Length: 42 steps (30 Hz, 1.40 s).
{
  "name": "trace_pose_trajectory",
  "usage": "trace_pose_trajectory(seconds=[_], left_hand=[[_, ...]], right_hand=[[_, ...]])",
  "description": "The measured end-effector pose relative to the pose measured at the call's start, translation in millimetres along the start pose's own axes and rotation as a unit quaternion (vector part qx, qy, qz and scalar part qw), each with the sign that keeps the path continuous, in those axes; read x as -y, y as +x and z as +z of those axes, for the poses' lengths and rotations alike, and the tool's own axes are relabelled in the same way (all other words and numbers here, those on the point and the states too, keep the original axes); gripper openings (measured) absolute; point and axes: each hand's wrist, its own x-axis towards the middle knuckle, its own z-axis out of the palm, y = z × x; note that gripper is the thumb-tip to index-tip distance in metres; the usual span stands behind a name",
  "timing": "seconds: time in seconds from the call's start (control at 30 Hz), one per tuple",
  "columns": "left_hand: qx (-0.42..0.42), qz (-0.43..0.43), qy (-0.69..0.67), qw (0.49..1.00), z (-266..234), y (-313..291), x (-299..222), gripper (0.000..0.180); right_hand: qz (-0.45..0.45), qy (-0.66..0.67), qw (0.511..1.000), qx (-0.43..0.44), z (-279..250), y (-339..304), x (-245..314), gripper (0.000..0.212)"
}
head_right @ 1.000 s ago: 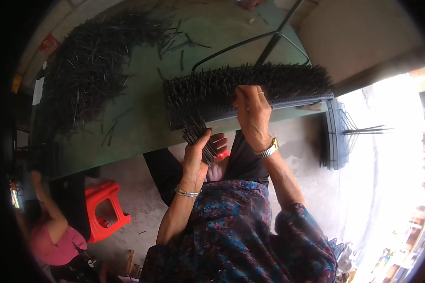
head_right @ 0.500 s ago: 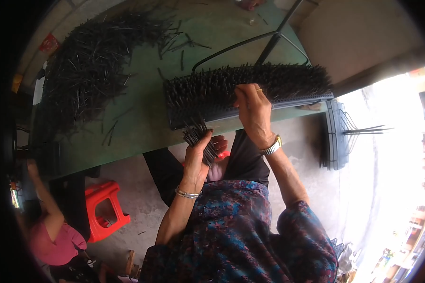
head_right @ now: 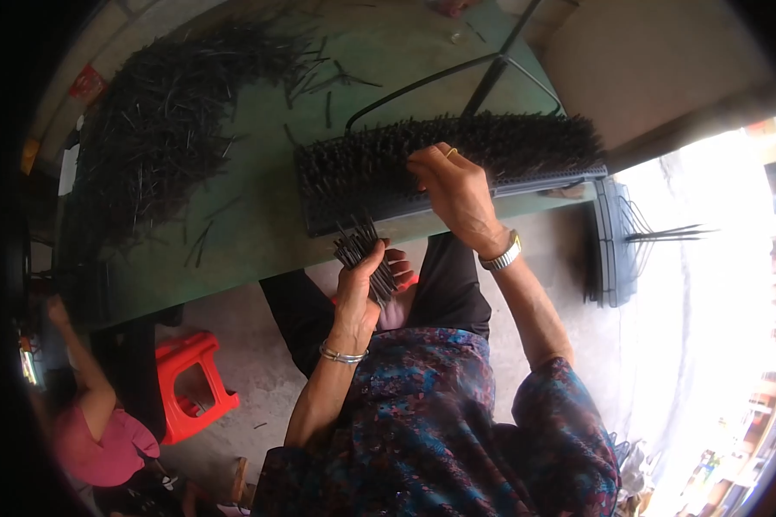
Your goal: Manually inserting thin metal rods into holes in a brush base to assemble a large brush.
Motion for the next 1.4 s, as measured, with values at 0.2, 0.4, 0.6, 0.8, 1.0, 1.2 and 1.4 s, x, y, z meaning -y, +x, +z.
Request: trace_pose_trajectory(seconds=[0.2, 0.4, 0.6, 0.8, 1.0, 1.2, 1.4], left_hand=[[0.024, 0.000, 0.019, 1.000, -5, 2, 2, 0.019], [0.037, 0.017, 0.018, 0.999, 3, -5, -1, 0.019], [0.039, 0.023, 0.021, 0.999, 2, -6, 0, 0.021], [0.042, 0.043, 0.025, 0.998, 6, -10, -3, 0.021], [0.044, 0.058, 0.035, 0.997, 10, -15, -4, 0.020], [0.047, 0.039, 0.060, 0.996, 6, -17, -5, 0.021], [0.055, 0.023, 0.100, 0.993, 4, -18, -8, 0.026]], right_hand=[[-0.047, -0.071, 0.996, 0.005, 6, -13, -10, 0.015], [-0.031, -0.197, 0.977, -0.071, 20, -13, 0, 0.010], [0.004, -0.251, 0.964, -0.091, 27, -18, 1, 0.014], [-0.017, -0.298, 0.951, -0.074, 27, -30, 8, 0.021], [0.023, -0.199, 0.977, -0.071, 20, -42, 28, 0.038], [0.184, 0.120, 0.963, 0.157, 12, -38, 34, 0.031], [0.222, 0.213, 0.935, 0.178, 11, -36, 27, 0.021]])
